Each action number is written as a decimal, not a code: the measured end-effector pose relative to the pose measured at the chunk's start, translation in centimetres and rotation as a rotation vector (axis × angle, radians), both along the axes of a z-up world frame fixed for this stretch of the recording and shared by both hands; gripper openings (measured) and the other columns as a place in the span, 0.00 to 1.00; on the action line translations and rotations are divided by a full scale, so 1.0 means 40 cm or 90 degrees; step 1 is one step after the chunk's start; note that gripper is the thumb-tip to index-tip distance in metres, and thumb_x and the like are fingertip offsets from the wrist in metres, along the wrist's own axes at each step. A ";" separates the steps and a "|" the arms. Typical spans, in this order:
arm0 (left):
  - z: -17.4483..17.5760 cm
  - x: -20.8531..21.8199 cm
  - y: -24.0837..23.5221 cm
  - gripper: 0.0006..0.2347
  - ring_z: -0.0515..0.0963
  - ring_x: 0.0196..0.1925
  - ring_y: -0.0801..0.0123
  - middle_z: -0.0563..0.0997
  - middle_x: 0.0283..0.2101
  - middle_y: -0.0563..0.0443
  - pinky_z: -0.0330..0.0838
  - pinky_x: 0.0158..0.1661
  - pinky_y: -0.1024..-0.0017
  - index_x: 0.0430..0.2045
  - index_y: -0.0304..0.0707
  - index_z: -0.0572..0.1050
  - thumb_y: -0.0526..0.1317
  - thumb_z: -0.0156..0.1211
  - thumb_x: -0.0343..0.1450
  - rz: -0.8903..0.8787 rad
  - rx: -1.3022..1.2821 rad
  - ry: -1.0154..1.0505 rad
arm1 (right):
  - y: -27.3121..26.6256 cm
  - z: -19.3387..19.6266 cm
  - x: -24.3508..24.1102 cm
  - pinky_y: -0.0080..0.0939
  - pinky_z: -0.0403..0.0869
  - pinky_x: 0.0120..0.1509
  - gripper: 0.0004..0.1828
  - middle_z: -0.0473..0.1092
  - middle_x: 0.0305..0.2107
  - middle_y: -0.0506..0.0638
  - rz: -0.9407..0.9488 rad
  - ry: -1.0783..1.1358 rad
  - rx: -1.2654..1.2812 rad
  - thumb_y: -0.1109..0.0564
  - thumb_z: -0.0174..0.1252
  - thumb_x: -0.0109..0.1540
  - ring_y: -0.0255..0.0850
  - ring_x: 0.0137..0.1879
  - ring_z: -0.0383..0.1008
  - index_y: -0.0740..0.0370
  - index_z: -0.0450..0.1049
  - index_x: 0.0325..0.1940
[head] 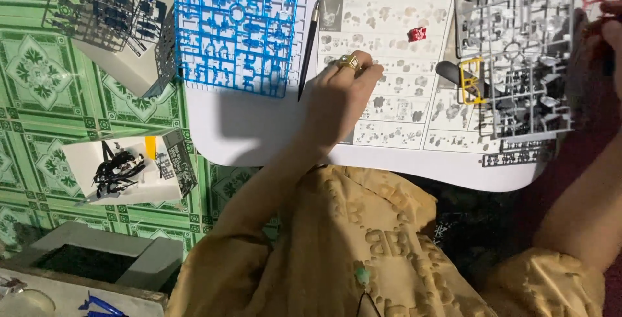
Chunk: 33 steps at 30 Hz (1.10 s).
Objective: The person assembles a plastic model kit by cutting parts from sprues and cleaning them. They use pliers to remove a small red part from a gray sprue, then use a hobby knife to trim the attachment point. The workspace includes multiple sprues and an instruction sheet.
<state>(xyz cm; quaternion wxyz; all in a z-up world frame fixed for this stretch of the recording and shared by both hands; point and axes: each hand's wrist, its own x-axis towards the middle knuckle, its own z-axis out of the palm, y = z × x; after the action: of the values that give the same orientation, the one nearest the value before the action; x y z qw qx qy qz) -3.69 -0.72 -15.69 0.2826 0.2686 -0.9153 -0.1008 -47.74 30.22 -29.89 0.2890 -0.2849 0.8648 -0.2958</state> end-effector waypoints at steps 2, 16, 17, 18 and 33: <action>0.076 -0.005 -0.010 0.12 0.64 0.19 0.76 0.74 0.27 0.61 0.59 0.18 0.83 0.16 0.42 0.70 0.21 0.61 0.59 0.009 -0.086 0.015 | -0.086 0.114 0.096 0.45 0.59 0.56 0.17 0.61 0.39 0.45 0.008 0.058 0.028 0.43 0.42 0.83 0.39 0.46 0.58 0.51 0.65 0.44; 0.103 0.119 0.021 0.15 0.75 0.23 0.73 0.78 0.29 0.54 0.67 0.25 0.78 0.34 0.40 0.67 0.23 0.66 0.64 -0.161 0.302 0.179 | -0.506 0.514 0.531 0.55 0.64 0.55 0.28 0.66 0.47 0.66 0.412 0.568 0.055 0.49 0.57 0.70 0.57 0.52 0.62 0.73 0.68 0.68; 0.111 0.130 0.025 0.14 0.76 0.24 0.72 0.79 0.30 0.56 0.67 0.26 0.77 0.32 0.43 0.68 0.25 0.66 0.65 -0.145 0.304 0.194 | -0.524 0.512 0.535 0.55 0.65 0.56 0.27 0.66 0.48 0.65 0.434 0.624 0.069 0.48 0.57 0.71 0.57 0.52 0.63 0.71 0.70 0.67; 0.117 0.142 0.030 0.14 0.76 0.24 0.72 0.79 0.30 0.56 0.67 0.26 0.77 0.32 0.43 0.68 0.25 0.66 0.65 -0.138 0.301 0.197 | -0.530 0.512 0.535 0.55 0.65 0.56 0.27 0.66 0.48 0.65 0.441 0.627 0.065 0.48 0.57 0.71 0.57 0.52 0.63 0.71 0.70 0.67; 0.233 0.257 0.053 0.02 0.84 0.32 0.60 0.81 0.31 0.38 0.82 0.30 0.74 0.31 0.28 0.73 0.30 0.56 0.69 -0.062 0.899 0.425 | -0.728 0.449 0.799 0.32 0.68 0.44 0.32 0.67 0.44 0.45 0.829 0.805 -0.164 0.57 0.63 0.56 0.36 0.44 0.65 0.49 0.68 0.65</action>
<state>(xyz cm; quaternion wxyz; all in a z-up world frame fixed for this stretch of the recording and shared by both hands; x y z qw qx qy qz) 6.58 1.41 -6.36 0.3002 0.2997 -0.5118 -0.7471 -15.79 1.10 -11.94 -0.1624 -0.8549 0.4909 0.0424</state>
